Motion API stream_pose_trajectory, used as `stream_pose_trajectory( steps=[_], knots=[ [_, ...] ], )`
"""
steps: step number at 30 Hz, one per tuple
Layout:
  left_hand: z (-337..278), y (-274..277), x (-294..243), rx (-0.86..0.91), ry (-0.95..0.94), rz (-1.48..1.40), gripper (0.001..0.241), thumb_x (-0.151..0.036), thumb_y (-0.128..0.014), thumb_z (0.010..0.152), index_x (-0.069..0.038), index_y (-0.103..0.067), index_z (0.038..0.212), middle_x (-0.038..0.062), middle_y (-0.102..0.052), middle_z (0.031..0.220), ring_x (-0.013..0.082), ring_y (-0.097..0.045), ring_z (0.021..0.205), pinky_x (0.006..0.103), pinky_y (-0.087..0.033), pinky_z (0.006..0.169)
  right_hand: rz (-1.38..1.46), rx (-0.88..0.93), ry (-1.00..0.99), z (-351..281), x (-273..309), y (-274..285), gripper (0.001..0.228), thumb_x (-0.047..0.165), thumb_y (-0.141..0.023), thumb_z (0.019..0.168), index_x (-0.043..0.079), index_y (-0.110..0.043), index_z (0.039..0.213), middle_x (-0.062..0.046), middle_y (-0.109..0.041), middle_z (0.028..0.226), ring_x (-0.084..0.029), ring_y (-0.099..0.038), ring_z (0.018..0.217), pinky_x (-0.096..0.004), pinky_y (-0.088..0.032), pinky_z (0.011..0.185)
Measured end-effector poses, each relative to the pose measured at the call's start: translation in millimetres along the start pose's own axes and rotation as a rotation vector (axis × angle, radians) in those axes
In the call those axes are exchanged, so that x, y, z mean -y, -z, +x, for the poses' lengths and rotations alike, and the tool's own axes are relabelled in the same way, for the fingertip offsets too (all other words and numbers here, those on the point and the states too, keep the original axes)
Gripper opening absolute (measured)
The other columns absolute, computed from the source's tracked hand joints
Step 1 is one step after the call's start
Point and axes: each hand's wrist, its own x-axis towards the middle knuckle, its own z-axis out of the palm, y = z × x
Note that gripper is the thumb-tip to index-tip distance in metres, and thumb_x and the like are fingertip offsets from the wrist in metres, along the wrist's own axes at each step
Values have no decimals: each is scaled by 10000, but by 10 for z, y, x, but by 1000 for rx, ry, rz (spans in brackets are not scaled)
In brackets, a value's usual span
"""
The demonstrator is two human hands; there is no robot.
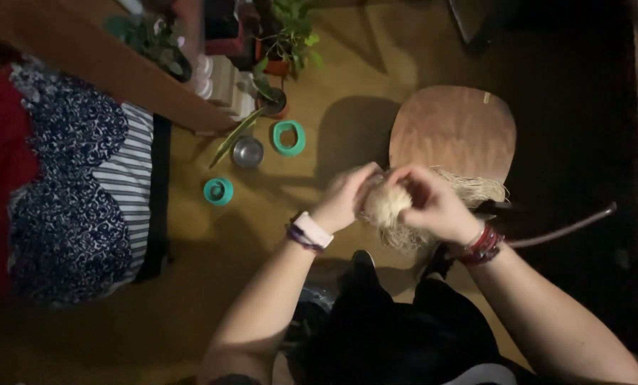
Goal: Wind twine into a ball by hand
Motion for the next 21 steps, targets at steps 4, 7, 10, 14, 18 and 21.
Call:
stream_pose_trajectory(
  steps=[4, 7, 10, 14, 18, 21],
  knots=[
    [12, -164, -98, 175, 90, 33, 174, -62, -559, 980, -14, -718, 928, 188, -746, 831, 388, -729, 852, 468, -569, 761, -74, -209, 73, 251, -31, 349, 511, -45, -730, 743, 1, -585, 1230, -108, -614, 1093, -223, -609, 1009, -363, -531, 848],
    [304, 104, -331, 162, 32, -93, 131, -79, -579, 999, -96, -709, 988, 79, -752, 879, 279, -741, 876, 387, -583, 808, -252, -262, 114, 221, -84, 358, 512, -73, -780, 693, -24, -614, 1175, -174, -600, 1032, -278, -606, 960, -407, -542, 804],
    [511, 227, -154, 96, 8, -18, 107, -159, -553, 1036, -145, -657, 1016, 57, -719, 887, 292, -722, 905, 372, -564, 813, -65, -58, 31, 155, 136, 179, 591, -127, -757, 550, 8, -667, 1119, -103, -665, 1006, -232, -660, 964, -377, -570, 829],
    [570, -42, -176, 199, 9, -160, 116, -51, -543, 997, -46, -657, 974, 165, -718, 876, 367, -707, 908, 458, -553, 844, -33, -281, 124, 343, 163, 505, 518, -85, -728, 706, -11, -584, 1198, -110, -599, 1051, -219, -601, 998, -340, -520, 850],
    [870, -3, -478, 322, 8, -188, 209, -175, -517, 1060, -115, -662, 921, 93, -720, 833, 289, -715, 839, 386, -566, 779, -154, -288, 103, 193, -13, 772, 500, -32, -806, 693, 35, -602, 1144, -98, -594, 1009, -214, -574, 972, -357, -512, 823],
    [1112, -205, -341, 252, -37, -76, 178, -231, -520, 1059, -161, -640, 948, 91, -714, 840, 318, -722, 893, 392, -572, 785, 58, -164, -49, -180, -87, 845, 643, -176, -699, 575, -5, -602, 1188, -130, -623, 1092, -243, -653, 964, -380, -561, 820]
  ],
)
